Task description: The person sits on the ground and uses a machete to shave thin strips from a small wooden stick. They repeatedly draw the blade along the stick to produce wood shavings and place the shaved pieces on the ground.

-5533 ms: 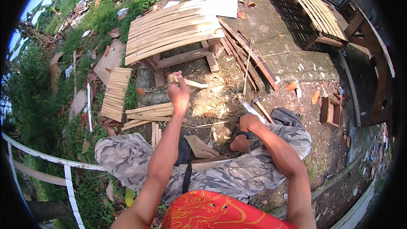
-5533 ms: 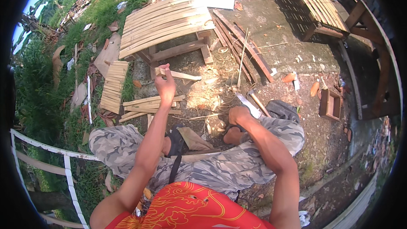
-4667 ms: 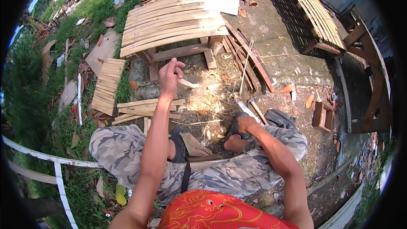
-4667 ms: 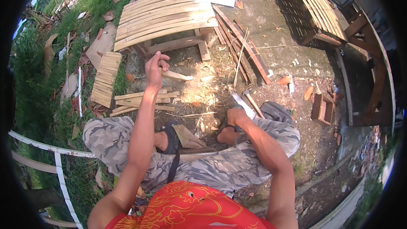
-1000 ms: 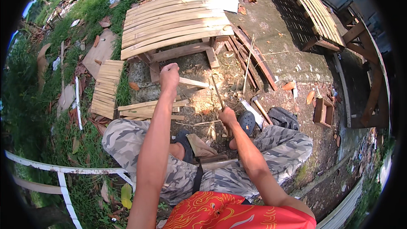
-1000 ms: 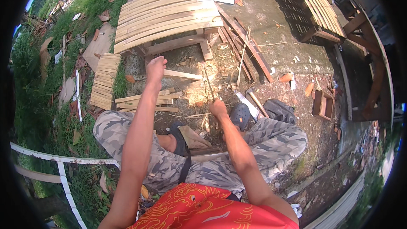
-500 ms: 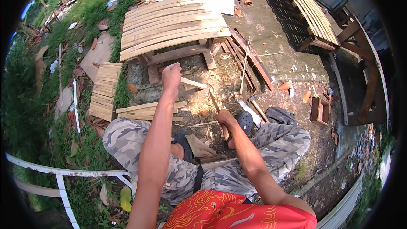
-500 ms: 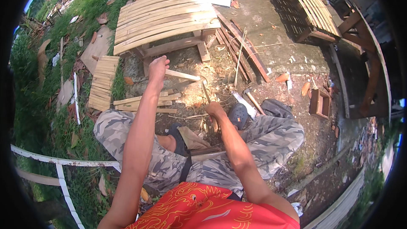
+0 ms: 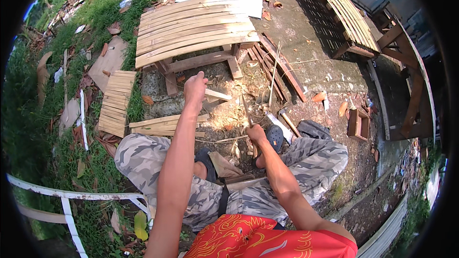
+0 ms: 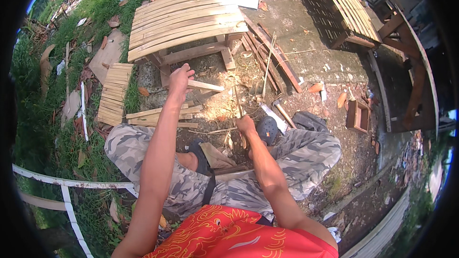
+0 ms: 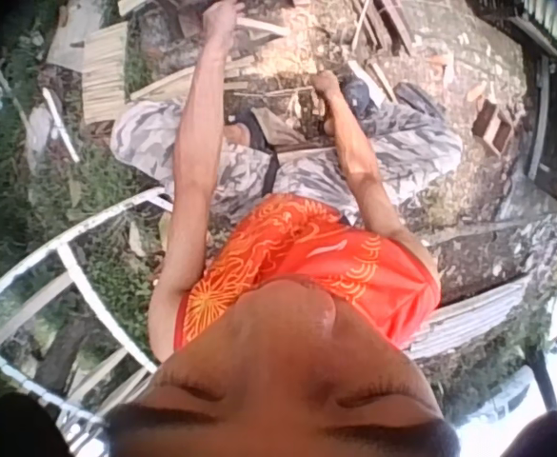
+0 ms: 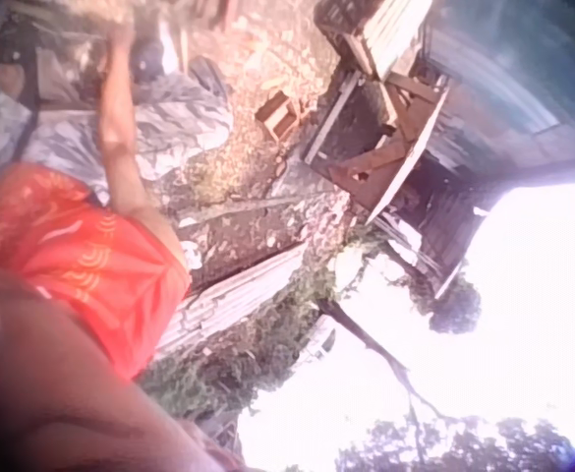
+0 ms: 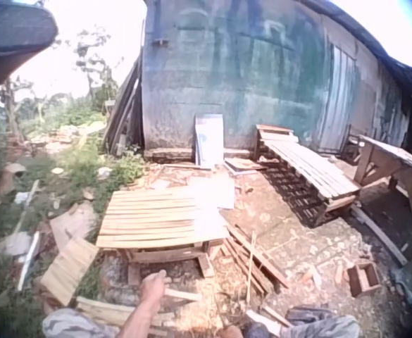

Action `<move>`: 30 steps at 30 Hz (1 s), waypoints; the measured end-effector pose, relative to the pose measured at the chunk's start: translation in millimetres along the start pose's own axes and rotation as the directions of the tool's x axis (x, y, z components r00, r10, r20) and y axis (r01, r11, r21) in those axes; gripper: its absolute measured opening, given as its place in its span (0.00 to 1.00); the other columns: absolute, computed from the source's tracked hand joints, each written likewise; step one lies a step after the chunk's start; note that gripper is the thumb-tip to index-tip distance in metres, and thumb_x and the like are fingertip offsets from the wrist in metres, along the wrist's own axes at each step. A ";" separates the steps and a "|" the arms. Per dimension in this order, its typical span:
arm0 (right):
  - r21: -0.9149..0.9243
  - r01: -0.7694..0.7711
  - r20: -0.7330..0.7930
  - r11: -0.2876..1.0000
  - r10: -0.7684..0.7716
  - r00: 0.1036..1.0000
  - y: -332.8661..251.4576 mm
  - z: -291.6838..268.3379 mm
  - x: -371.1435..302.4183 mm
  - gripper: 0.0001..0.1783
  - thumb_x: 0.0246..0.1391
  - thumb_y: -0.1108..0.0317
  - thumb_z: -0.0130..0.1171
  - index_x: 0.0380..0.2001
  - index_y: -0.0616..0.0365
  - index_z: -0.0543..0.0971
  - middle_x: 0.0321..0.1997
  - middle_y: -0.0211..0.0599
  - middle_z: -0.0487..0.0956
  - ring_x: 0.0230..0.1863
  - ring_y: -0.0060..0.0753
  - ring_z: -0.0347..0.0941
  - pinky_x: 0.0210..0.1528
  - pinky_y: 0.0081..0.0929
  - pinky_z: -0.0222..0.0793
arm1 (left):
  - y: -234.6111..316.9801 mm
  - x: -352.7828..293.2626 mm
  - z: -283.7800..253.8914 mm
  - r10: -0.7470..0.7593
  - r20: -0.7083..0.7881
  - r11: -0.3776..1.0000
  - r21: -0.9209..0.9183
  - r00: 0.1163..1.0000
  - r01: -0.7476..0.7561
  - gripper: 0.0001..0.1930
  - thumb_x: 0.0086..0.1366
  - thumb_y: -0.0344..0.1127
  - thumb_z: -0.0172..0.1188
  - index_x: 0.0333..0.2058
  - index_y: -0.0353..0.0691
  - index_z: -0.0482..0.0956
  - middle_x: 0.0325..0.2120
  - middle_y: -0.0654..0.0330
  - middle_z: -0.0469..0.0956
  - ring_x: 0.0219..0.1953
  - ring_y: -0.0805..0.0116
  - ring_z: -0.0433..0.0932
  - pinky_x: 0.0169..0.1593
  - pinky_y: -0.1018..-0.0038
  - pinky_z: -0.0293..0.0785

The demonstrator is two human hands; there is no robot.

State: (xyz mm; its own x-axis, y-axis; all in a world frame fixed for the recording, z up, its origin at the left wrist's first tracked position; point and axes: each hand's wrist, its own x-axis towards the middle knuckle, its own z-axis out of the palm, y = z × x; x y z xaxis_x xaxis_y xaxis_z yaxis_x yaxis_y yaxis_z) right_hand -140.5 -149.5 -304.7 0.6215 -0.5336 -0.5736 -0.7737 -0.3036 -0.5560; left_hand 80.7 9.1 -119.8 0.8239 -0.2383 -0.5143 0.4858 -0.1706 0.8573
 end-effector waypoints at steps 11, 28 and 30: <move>-0.086 0.456 -0.148 0.886 -0.464 0.873 -48.2 20.7 -7.5 0.23 0.59 0.57 0.51 0.53 0.58 0.71 0.37 0.63 0.79 0.43 0.66 0.75 0.46 0.52 0.69 | 11.1 7.0 4.2 -0.022 0.023 1.000 -0.011 0.999 0.022 0.25 0.69 0.51 0.45 0.55 0.38 0.70 0.51 0.58 0.75 0.53 0.62 0.71 0.53 0.50 0.67; -0.473 0.518 -0.012 0.713 -0.593 0.805 -46.1 33.8 20.3 0.20 0.58 0.53 0.53 0.31 0.63 0.74 0.28 0.54 0.80 0.35 0.58 0.78 0.37 0.50 0.72 | 6.7 -15.3 -7.8 -0.086 -0.064 0.996 -0.008 0.994 0.086 0.24 0.71 0.50 0.42 0.56 0.39 0.69 0.52 0.57 0.74 0.55 0.61 0.71 0.52 0.56 0.72; -0.303 0.154 0.038 0.941 -0.149 0.988 -47.0 24.3 28.1 0.20 0.55 0.54 0.54 0.30 0.66 0.77 0.31 0.54 0.81 0.37 0.54 0.80 0.38 0.44 0.75 | 7.1 -16.4 -7.9 -0.077 -0.065 0.997 -0.007 0.995 0.076 0.24 0.72 0.49 0.42 0.56 0.39 0.69 0.52 0.57 0.74 0.54 0.61 0.71 0.53 0.55 0.72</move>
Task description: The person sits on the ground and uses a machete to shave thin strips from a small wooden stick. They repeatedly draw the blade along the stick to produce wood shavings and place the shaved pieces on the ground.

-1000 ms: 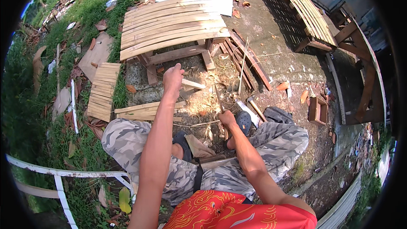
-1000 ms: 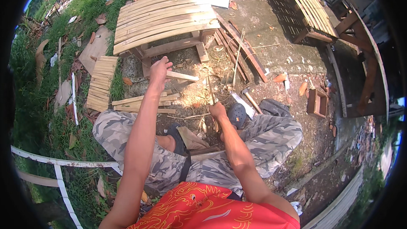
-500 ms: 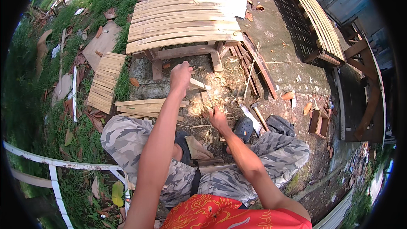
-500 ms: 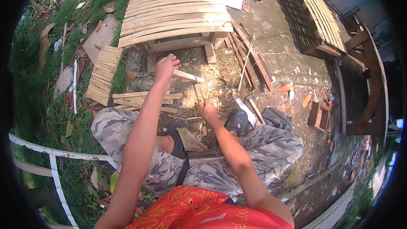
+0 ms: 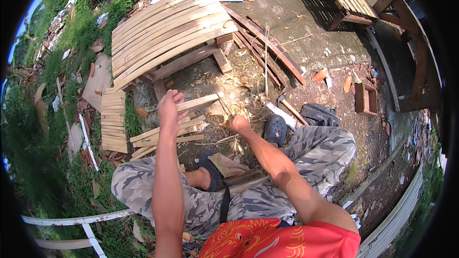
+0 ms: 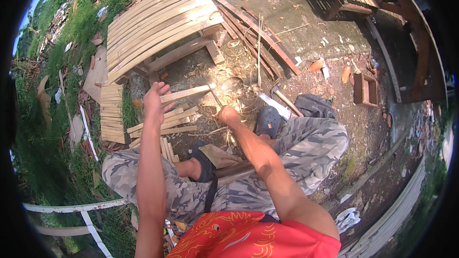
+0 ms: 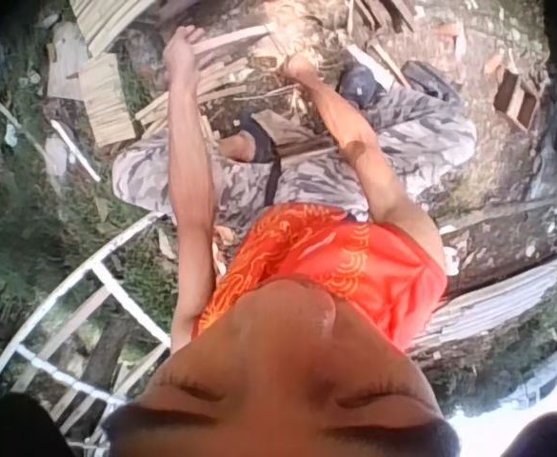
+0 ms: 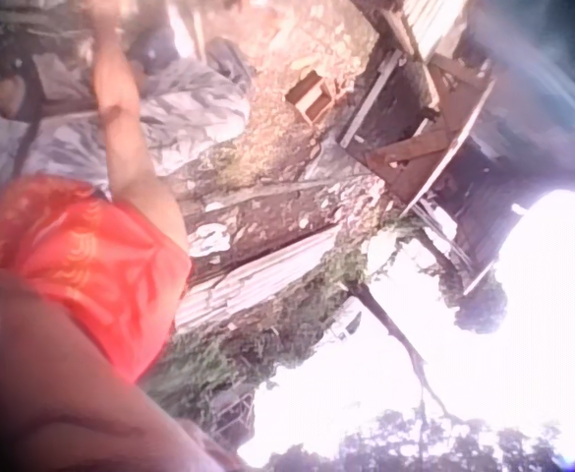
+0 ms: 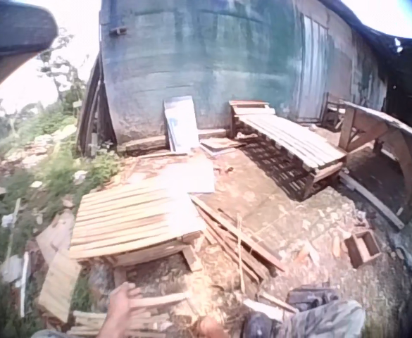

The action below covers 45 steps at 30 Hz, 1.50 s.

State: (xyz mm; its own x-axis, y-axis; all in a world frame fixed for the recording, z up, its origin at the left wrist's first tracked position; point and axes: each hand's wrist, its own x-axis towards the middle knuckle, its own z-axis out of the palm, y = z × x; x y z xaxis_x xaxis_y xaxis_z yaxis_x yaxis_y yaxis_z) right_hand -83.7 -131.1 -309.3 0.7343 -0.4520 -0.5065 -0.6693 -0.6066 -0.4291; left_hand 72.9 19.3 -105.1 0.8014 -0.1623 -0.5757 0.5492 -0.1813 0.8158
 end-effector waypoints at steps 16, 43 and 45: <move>0.040 0.026 0.032 0.999 -0.027 0.999 38.5 8.2 24.3 0.23 0.48 0.58 0.60 0.41 0.66 0.77 0.38 0.59 0.80 0.44 0.55 0.78 0.45 0.42 0.73 | -4.6 3.9 6.8 0.044 -0.030 0.996 0.077 0.999 -0.041 0.17 0.70 0.49 0.45 0.42 0.42 0.73 0.40 0.62 0.76 0.46 0.67 0.73 0.47 0.61 0.72; 0.376 -0.280 0.336 0.883 0.152 0.930 -3.4 11.4 -61.0 0.15 0.49 0.65 0.52 0.23 0.70 0.77 0.15 0.48 0.75 0.13 0.41 0.73 0.17 0.38 0.69 | -23.3 -37.0 24.5 0.267 0.050 0.963 0.023 0.963 -0.268 0.24 0.66 0.54 0.53 0.29 0.34 0.80 0.13 0.70 0.59 0.18 0.78 0.59 0.24 0.75 0.55; 0.396 -0.309 0.376 0.865 0.154 0.914 -3.5 17.0 -61.4 0.15 0.47 0.67 0.48 0.26 0.70 0.78 0.17 0.50 0.77 0.15 0.40 0.75 0.18 0.38 0.71 | -24.6 -35.0 17.8 0.240 0.030 0.969 -0.060 0.970 -0.238 0.24 0.66 0.54 0.54 0.28 0.35 0.78 0.13 0.69 0.60 0.18 0.78 0.59 0.25 0.76 0.55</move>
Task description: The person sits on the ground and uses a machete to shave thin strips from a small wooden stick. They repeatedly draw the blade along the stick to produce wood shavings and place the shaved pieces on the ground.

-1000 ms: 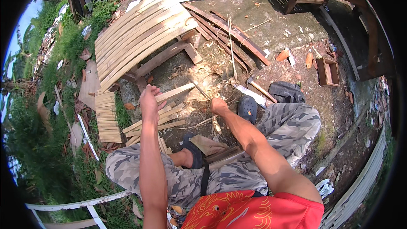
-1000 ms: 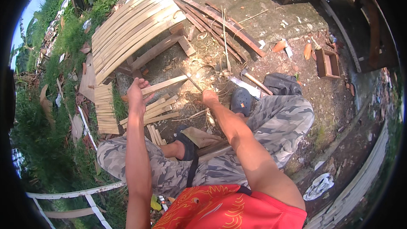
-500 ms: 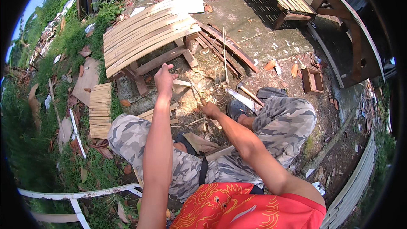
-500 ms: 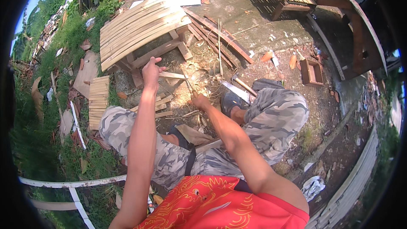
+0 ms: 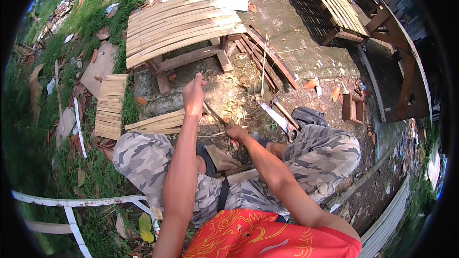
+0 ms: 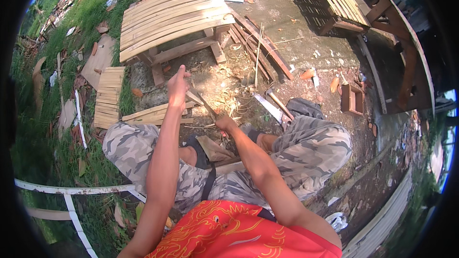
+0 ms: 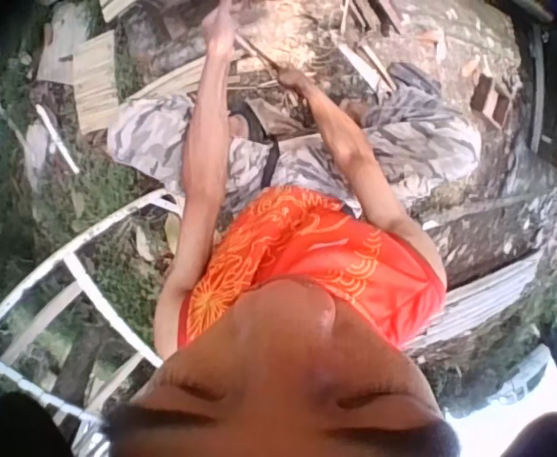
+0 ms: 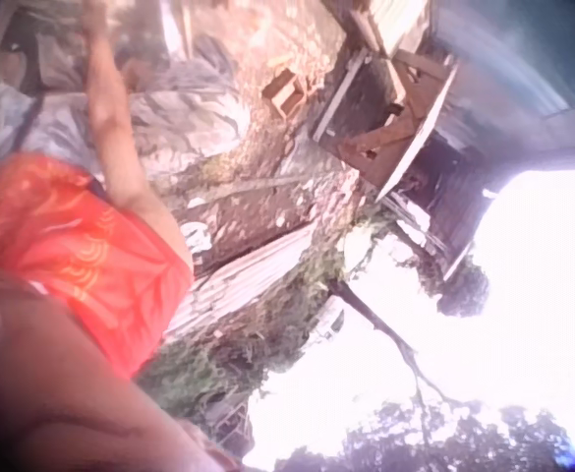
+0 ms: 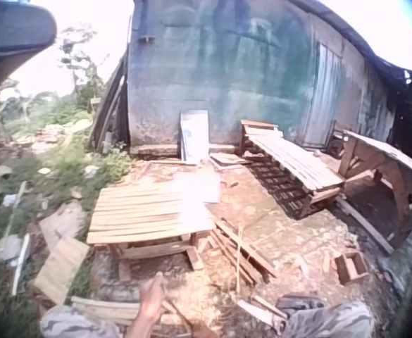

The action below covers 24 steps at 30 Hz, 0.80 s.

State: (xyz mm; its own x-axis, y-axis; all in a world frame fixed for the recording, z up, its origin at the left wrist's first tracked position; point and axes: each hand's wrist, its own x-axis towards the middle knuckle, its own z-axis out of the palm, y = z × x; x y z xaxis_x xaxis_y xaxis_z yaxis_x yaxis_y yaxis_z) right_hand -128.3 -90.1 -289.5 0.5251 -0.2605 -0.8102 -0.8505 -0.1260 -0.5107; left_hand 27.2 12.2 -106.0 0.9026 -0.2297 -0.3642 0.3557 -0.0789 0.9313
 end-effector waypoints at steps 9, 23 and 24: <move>-0.141 0.085 -0.231 0.986 -0.116 0.966 -4.5 -4.4 11.6 0.27 0.48 0.49 0.53 0.43 0.59 0.81 0.42 0.59 0.80 0.47 0.59 0.76 0.51 0.42 0.70 | 20.9 3.0 -10.6 0.075 0.053 0.975 -0.211 0.996 -0.062 0.23 0.69 0.53 0.50 0.30 0.35 0.74 0.10 0.69 0.59 0.18 0.77 0.59 0.32 0.79 0.58; 0.215 0.092 -0.271 0.972 -0.031 0.962 14.9 12.9 60.9 0.24 0.49 0.54 0.55 0.44 0.61 0.78 0.40 0.58 0.80 0.48 0.55 0.76 0.51 0.43 0.70 | 15.4 29.8 3.4 0.083 0.038 0.996 -0.036 0.996 -0.082 0.19 0.71 0.47 0.52 0.30 0.35 0.75 0.11 0.71 0.55 0.18 0.77 0.57 0.38 0.75 0.68; 0.149 0.131 -0.303 0.980 -0.081 0.950 12.9 8.6 58.0 0.24 0.49 0.55 0.55 0.45 0.62 0.77 0.40 0.59 0.80 0.47 0.56 0.76 0.50 0.44 0.70 | 18.6 33.3 5.6 0.090 0.036 0.996 -0.023 0.995 -0.090 0.18 0.71 0.46 0.52 0.31 0.35 0.76 0.11 0.71 0.55 0.19 0.77 0.57 0.38 0.75 0.68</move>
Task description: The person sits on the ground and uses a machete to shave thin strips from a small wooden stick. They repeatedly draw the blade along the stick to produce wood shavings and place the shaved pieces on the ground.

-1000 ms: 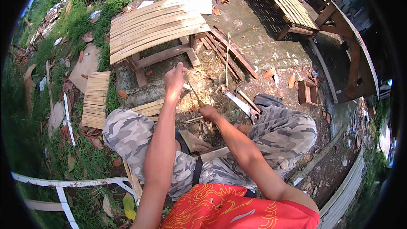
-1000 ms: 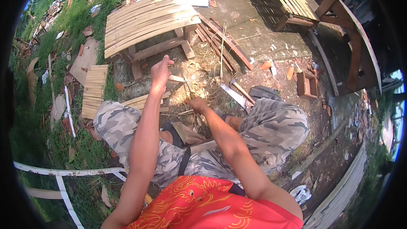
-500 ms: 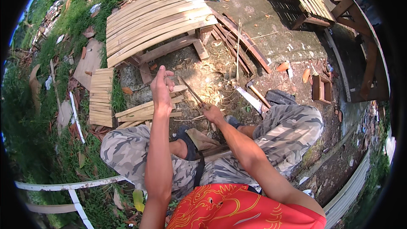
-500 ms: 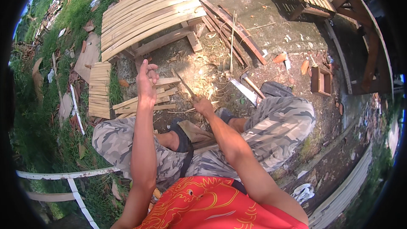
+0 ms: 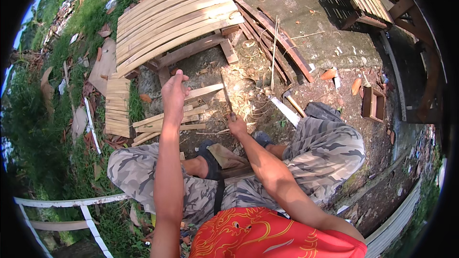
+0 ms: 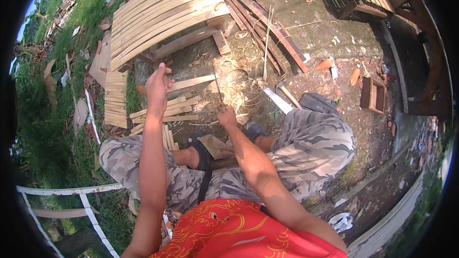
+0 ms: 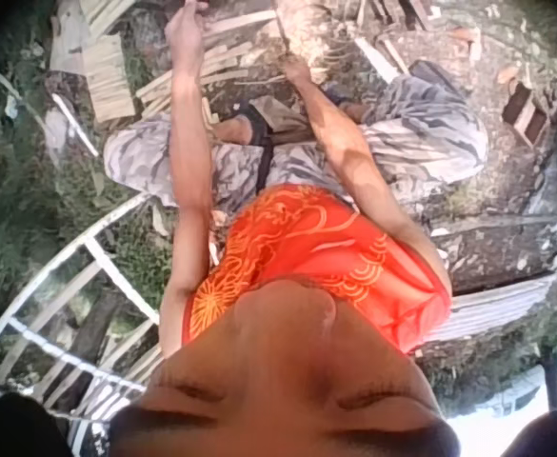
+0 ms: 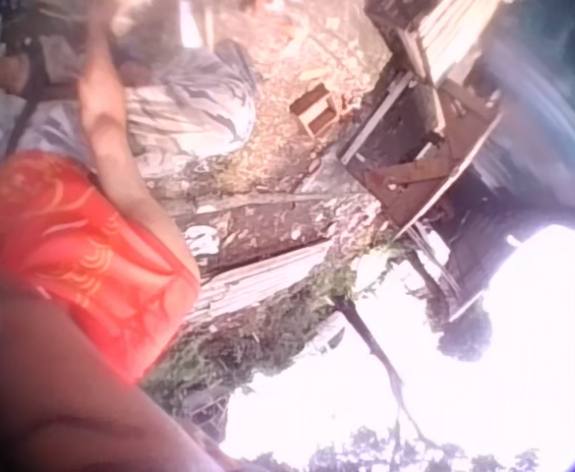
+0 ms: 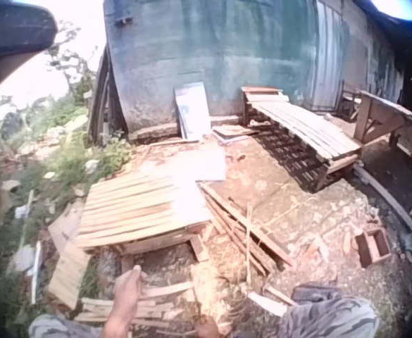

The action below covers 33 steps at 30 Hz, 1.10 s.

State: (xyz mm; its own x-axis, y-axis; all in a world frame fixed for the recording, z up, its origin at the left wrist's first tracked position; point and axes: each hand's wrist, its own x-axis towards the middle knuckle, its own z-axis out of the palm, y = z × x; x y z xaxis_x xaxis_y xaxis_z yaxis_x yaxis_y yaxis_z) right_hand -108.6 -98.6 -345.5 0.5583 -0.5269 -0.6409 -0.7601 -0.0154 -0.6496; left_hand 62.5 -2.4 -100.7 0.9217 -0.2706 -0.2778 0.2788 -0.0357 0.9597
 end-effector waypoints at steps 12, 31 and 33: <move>-0.122 0.329 -0.036 0.937 -0.335 0.941 -31.2 -19.8 -34.7 0.21 0.50 0.58 0.55 0.38 0.68 0.71 0.29 0.61 0.78 0.37 0.63 0.77 0.41 0.50 0.71 | -1.6 -6.2 6.5 -0.093 -0.062 0.995 0.027 0.994 0.095 0.14 0.63 0.41 0.64 0.35 0.34 0.78 0.18 0.70 0.66 0.20 0.79 0.60 0.31 0.79 0.62; -0.301 0.136 0.012 0.944 -0.139 0.990 -22.9 -31.7 -9.3 0.25 0.53 0.51 0.54 0.40 0.64 0.78 0.35 0.61 0.80 0.43 0.61 0.77 0.46 0.48 0.71 | -7.1 -4.6 -5.9 -0.095 0.006 0.995 0.027 0.995 0.095 0.12 0.63 0.38 0.64 0.36 0.34 0.78 0.24 0.70 0.70 0.24 0.82 0.62 0.29 0.83 0.58; -0.304 0.144 0.061 0.942 -0.132 0.989 -19.3 -29.9 3.2 0.28 0.52 0.49 0.53 0.38 0.69 0.79 0.36 0.64 0.79 0.44 0.61 0.77 0.48 0.47 0.71 | -7.2 -6.9 -7.8 -0.091 -0.026 0.995 0.048 0.996 0.092 0.12 0.63 0.37 0.63 0.37 0.34 0.78 0.25 0.70 0.70 0.25 0.82 0.63 0.29 0.83 0.58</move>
State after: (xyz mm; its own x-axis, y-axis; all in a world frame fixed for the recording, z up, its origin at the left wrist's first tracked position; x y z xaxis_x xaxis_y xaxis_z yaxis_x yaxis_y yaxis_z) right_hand -102.0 -125.4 -322.8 0.6730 -0.4674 -0.5732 -0.7362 -0.3486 -0.5801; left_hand 56.3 7.2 -106.1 0.8993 -0.2409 -0.3650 0.3494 -0.1062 0.9309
